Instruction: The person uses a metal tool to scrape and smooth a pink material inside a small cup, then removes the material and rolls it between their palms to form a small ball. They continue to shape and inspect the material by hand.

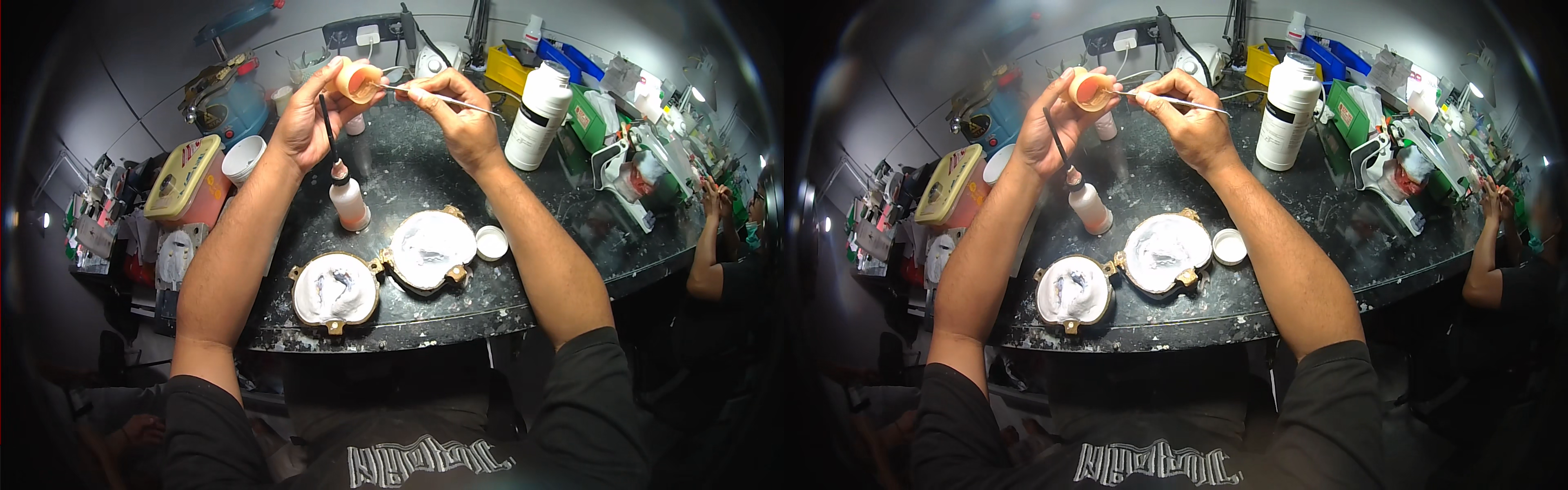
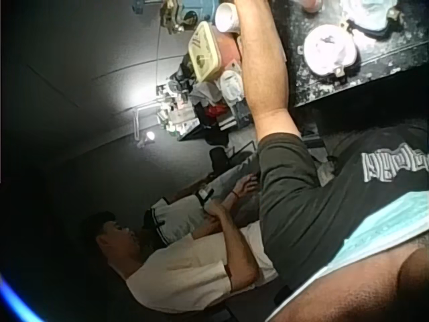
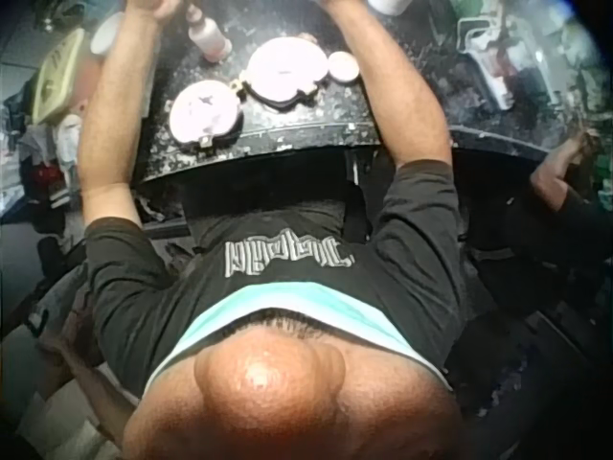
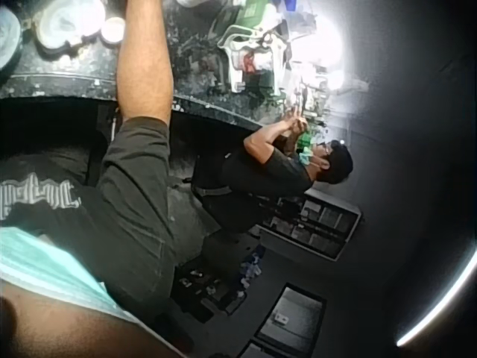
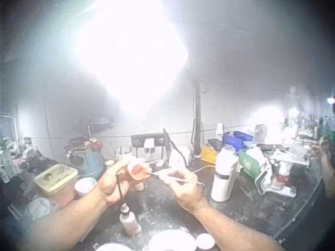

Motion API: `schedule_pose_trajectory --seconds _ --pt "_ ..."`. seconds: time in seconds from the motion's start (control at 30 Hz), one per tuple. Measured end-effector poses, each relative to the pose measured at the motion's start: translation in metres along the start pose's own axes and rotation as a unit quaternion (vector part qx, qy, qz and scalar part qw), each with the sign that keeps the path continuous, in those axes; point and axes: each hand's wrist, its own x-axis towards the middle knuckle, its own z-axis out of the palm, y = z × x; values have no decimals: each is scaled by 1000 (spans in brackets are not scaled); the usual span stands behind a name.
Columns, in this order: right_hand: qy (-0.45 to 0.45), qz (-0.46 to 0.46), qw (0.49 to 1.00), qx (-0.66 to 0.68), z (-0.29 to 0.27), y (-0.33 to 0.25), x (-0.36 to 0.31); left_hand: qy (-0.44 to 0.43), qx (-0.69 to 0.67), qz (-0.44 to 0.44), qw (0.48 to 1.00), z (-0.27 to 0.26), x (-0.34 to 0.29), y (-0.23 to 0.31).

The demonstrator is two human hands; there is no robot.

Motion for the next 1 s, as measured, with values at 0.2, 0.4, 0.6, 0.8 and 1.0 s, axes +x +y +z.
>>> schedule_pose_trajectory --seconds 0.2,0.4,0.6,0.8,1.0 --pt "-18 20 999 35 -1 1 -2 -28 -21 -6 999 1 4 -3" --pt "-16 8 1000 7 1 -4 -1 -38 15 -1 999 2 -1 3" --pt "3 -72 992 -104 1 -2 0 4 16 19 1000 0 -2 1" --pt "-6 -28 999 -43 -2 -3 0 -15 -1 8 1000 7 -1 0" --pt "-44 11 999 -3 0 -3 1 -13 3 11 1000 -3 -3 -4"
